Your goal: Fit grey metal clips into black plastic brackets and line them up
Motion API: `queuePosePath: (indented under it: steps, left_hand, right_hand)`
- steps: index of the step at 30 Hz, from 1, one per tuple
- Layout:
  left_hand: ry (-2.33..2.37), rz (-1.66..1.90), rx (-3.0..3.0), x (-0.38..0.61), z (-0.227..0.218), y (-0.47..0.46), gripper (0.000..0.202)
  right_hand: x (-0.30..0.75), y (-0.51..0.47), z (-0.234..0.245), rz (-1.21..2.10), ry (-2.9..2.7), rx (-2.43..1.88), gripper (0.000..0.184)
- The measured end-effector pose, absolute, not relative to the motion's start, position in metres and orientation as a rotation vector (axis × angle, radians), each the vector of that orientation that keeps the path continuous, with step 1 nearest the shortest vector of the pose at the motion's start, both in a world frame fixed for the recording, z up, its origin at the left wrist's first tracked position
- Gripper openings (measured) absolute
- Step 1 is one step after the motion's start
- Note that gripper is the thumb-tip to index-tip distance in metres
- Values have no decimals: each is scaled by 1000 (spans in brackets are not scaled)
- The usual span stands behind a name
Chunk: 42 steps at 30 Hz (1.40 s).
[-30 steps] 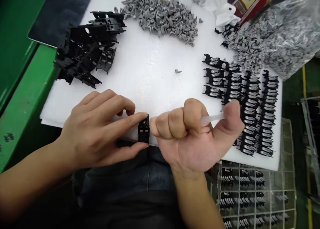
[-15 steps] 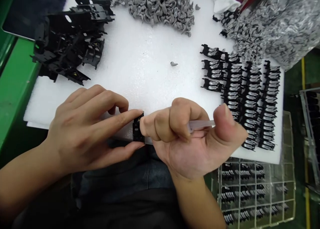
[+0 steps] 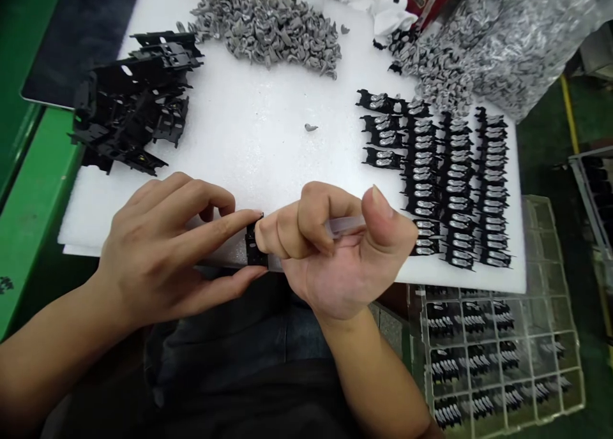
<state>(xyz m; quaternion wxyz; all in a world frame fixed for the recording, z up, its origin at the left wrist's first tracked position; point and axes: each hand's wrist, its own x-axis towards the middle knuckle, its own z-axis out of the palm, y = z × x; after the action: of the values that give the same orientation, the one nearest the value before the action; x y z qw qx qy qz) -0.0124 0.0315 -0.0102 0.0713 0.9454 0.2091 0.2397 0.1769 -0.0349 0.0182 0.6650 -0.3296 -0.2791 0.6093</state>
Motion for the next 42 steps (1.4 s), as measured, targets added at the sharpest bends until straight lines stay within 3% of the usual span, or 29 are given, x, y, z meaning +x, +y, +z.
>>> queuePosePath:
  steps: [42]
  left_hand:
    - [692, 646, 2842, -14, -5, 26, 46]
  right_hand:
    - [169, -44, 8, 1187, -696, -749, 57]
